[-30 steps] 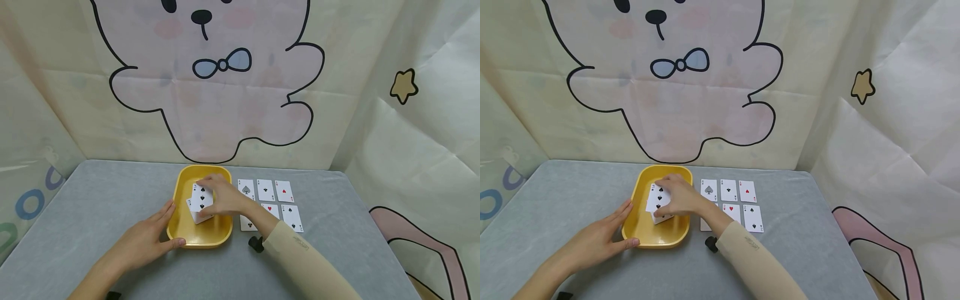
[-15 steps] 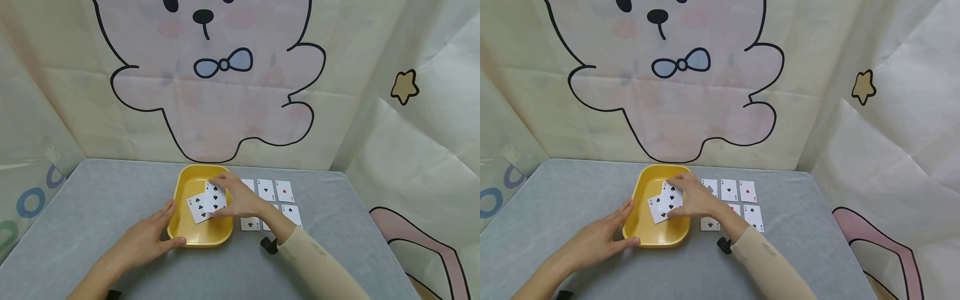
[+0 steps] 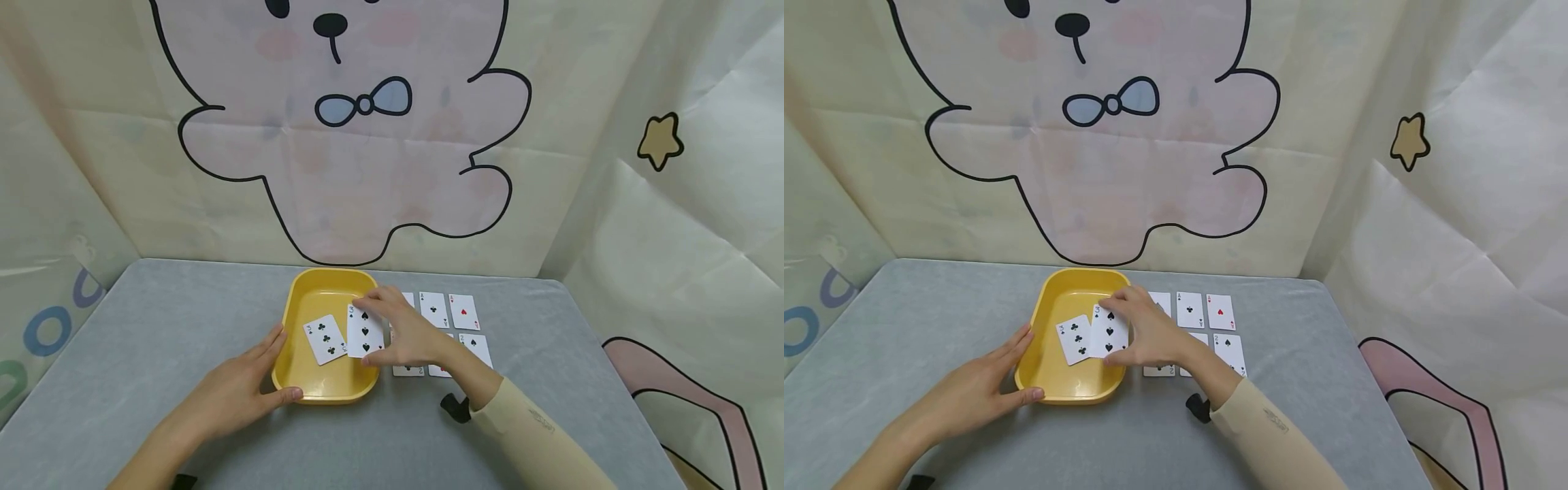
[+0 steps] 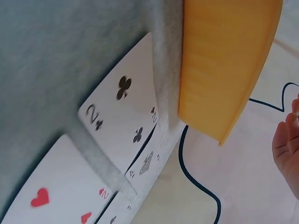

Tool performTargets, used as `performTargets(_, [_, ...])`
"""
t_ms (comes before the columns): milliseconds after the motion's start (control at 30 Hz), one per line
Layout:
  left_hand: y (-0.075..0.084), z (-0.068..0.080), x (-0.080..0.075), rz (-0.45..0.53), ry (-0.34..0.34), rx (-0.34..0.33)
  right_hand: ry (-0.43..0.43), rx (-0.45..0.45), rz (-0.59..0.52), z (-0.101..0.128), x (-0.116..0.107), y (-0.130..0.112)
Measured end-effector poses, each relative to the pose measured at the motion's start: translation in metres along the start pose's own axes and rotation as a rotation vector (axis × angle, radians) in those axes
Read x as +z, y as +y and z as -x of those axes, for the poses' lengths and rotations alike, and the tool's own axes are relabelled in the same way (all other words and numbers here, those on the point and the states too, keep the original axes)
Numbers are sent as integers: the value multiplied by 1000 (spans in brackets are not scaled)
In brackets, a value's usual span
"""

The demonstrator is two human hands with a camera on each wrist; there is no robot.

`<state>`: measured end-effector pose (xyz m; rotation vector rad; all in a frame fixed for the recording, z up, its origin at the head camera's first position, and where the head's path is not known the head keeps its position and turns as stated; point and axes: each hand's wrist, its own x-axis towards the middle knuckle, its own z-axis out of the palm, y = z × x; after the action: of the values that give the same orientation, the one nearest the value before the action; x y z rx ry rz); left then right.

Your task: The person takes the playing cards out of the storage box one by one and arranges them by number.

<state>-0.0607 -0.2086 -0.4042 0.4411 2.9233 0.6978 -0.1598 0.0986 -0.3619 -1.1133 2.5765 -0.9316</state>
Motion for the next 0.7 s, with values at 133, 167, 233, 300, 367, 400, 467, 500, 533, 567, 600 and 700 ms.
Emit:
performTargets(133, [0, 0, 0, -2, 7, 7, 1, -4, 17, 9, -1, 2])
performTargets(167, [0, 0, 0, -3, 12, 10, 0, -5, 23, 12, -2, 3])
performTargets(233, [-1, 0, 1, -5, 20, 15, -1, -3, 35, 16, -2, 4])
performTargets(300, [-1, 0, 1, -6, 26, 18, -1, 0, 42, 21, -3, 6])
performTargets(367, [-1, 0, 2, -7, 26, 15, -4, 6, 51, 25, -3, 8])
performTargets(400, [-1, 0, 2, -7, 26, 14, -4, 8, 56, 27, -3, 9])
performTargets(467, [-1, 1, 2, -7, 25, 11, -8, 9, 69, 32, -4, 11])
performTargets(500, [-1, 1, 2, -6, 24, 11, -11, 9, 78, 34, -4, 13])
performTargets(533, [-1, 1, 2, -5, 24, 11, -11, 10, 85, 37, -4, 14])
performTargets(567, [-1, 1, 2, -4, 26, 12, -10, 7, 92, 39, -4, 15])
performTargets(600, [-1, 1, 2, -4, 28, 13, -9, 4, 96, 41, -5, 16])
performTargets(700, [-1, 1, 2, -3, 32, 19, -4, -4, 107, 49, -6, 19])
